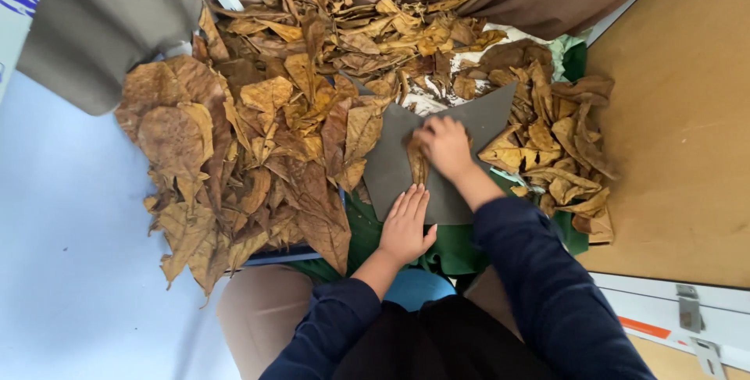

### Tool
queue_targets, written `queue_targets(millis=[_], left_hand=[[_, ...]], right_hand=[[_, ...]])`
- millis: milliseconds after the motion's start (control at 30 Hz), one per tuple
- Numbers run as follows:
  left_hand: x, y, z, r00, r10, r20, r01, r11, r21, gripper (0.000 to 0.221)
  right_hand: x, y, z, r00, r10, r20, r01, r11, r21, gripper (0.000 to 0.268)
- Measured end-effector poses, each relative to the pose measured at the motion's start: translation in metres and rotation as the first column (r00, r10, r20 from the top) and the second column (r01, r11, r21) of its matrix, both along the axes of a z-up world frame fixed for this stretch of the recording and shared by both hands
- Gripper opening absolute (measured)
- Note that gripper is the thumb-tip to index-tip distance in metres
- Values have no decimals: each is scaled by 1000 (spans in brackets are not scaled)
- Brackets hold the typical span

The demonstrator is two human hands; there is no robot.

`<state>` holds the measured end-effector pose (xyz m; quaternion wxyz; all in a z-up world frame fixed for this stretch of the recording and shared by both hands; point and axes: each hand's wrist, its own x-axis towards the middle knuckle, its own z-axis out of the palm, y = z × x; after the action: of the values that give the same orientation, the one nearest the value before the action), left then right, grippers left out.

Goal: Smoothing and flattening dried leaves on a board for processing

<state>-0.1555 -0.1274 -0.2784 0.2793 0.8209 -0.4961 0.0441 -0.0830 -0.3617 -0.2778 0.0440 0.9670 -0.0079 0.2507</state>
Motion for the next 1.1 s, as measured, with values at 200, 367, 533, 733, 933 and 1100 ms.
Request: queue_targets(millis=[200,367,533,733,933,1100], left_hand=[[-1,2,6,1000,-4,-5,4,1000,3,69],[0,1,4,999,9,36,-8,1000,-5,72],[1,-2,-11,998,21,55,-22,999,23,72],[-2,-1,-1,998,24,63,-24,1000,6,71],[0,1,5,1000,-2,22,2,1000,-2,68],[3,0,-9,1000,-5,19,4,997,83,68]], right_hand=[[28,-32,-4,998,-62,4,48,808,587,25],[-52,16,12,977,187,103,-213,882,421,27],[-64,26,0,952,300,-60,-265,906,330,33],[8,-2,2,998,3,-67,-2,1000,8,19],[5,-19,-12,987,-137,78,79,857,509,28],[-72,38,2,945,328,-13,-312,909,275,30]])
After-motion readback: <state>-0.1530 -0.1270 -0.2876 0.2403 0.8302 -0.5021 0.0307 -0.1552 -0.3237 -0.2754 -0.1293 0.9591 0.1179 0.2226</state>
